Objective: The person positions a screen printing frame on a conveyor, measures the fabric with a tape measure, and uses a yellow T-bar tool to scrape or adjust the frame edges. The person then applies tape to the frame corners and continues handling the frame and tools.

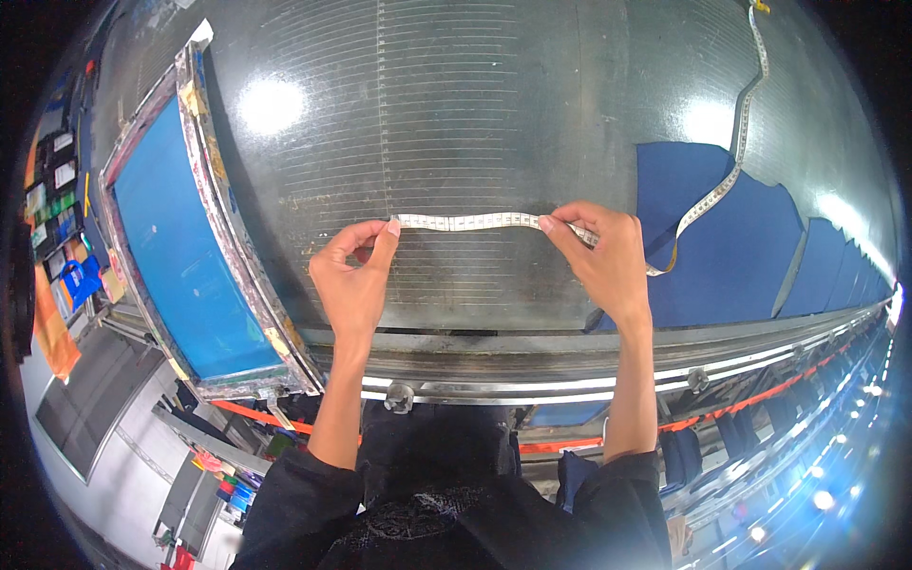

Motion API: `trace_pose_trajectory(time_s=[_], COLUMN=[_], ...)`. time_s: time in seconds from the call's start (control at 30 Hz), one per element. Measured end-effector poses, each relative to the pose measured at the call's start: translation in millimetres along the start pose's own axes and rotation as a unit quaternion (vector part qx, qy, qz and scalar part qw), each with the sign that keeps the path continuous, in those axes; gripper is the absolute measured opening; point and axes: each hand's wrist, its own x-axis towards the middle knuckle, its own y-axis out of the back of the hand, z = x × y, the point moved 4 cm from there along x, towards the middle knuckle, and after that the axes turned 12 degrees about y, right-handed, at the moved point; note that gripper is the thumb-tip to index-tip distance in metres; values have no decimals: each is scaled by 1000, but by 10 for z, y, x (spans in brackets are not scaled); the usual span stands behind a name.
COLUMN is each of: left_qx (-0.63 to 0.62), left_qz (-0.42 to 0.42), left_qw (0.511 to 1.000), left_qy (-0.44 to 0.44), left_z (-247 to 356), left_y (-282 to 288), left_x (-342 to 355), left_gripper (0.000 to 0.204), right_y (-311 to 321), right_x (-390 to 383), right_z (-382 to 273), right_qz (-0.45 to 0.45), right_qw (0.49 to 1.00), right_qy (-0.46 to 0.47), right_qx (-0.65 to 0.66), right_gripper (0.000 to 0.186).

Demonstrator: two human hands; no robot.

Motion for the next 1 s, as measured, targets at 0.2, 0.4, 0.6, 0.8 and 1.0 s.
trace_pose_trajectory(time_s=[0.2,0.4,0.6,0.8,1.0], left_qx=[-22,7,12,28,22], left_qz=[6,2,16,42,48], left_qw=[1000,1000,999,997,997], left_qy=[21,6,-33,-64,-57], left_z=[-24,20,-38,-12,-28], left_y=[-18,-12,-41,-51,-70], left_x=[20,9,4,-18,-23], left_gripper=[20,19,19,19,18], right_y=[-11,-17,-26,-25,-16], right_x=[32,37,33,43,71], right_z=[-19,-7,-3,-2,-11], right_qz=[12,24,24,16,18], right_qw=[1000,999,999,999,999], right_qy=[-18,-30,-20,-30,-38], right_qx=[-19,-9,-14,-12,-4], right_gripper=[23,23,23,23,23])
